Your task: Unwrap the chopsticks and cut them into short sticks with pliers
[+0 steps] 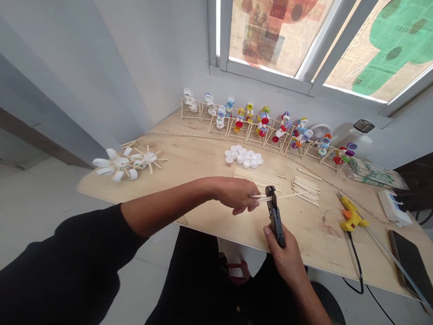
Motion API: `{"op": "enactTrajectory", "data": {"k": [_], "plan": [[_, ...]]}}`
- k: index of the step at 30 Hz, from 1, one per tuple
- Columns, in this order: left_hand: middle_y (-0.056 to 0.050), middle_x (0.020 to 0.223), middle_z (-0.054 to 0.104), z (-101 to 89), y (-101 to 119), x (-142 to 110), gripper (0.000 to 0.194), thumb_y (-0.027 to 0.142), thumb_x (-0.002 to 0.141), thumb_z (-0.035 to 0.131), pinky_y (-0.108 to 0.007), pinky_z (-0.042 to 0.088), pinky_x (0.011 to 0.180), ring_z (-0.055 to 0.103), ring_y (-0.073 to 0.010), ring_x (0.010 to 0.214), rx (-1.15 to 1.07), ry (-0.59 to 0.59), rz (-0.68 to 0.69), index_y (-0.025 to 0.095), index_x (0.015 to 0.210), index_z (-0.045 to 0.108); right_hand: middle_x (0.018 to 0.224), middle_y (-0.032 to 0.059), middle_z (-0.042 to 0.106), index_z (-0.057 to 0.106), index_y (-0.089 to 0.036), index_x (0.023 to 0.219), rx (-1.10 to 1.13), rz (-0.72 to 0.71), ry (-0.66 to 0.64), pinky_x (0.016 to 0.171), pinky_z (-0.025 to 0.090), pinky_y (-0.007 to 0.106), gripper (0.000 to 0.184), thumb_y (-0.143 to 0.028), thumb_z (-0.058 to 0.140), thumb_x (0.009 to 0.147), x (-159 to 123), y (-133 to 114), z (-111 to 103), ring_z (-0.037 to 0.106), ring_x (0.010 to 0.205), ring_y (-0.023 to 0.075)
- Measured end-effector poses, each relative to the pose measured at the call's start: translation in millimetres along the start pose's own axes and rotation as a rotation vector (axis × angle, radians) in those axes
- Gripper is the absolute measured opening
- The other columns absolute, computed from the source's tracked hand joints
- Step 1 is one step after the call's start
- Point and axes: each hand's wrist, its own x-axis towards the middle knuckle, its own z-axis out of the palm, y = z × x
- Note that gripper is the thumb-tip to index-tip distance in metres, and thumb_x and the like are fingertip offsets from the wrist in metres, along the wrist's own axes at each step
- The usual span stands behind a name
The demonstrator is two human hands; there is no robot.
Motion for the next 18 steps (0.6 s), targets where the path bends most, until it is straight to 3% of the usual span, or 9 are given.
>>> {"op": "enactTrajectory", "data": {"k": [8, 18], "plan": [[0.0, 0.053, 0.065, -0.7, -2.3, 1.0, 0.022, 0.023, 0.083, 0.039, -0.023, 0.043, 0.065, 0.056, -0.0133, 0.063, -0.008, -0.029, -0.021, 0.016, 0.075, 0.058, 0.056, -0.0043, 0.042, 0.052, -0.019, 0.074, -0.033, 0.047, -0.009, 0.049, 0.033, 0.024, 0.037, -0.055, 0.045, 0.081, 1.7, 3.9, 2.0, 0.041, 0.053, 0.014], [0.0, 0.055, 0.065, -0.2, -4.9, 1.1, 0.022, 0.024, 0.085, 0.039, -0.02, 0.041, 0.058, 0.052, -0.0107, 0.056, -0.014, -0.035, 0.012, 0.015, 0.077, 0.059, 0.058, -0.0042, 0.042, 0.052, -0.019, 0.076, -0.036, 0.072, -0.008, 0.052, 0.032, 0.025, 0.039, -0.057, 0.044, 0.081, 0.4, 1.7, 2.1, 0.041, 0.055, 0.0145]]}}
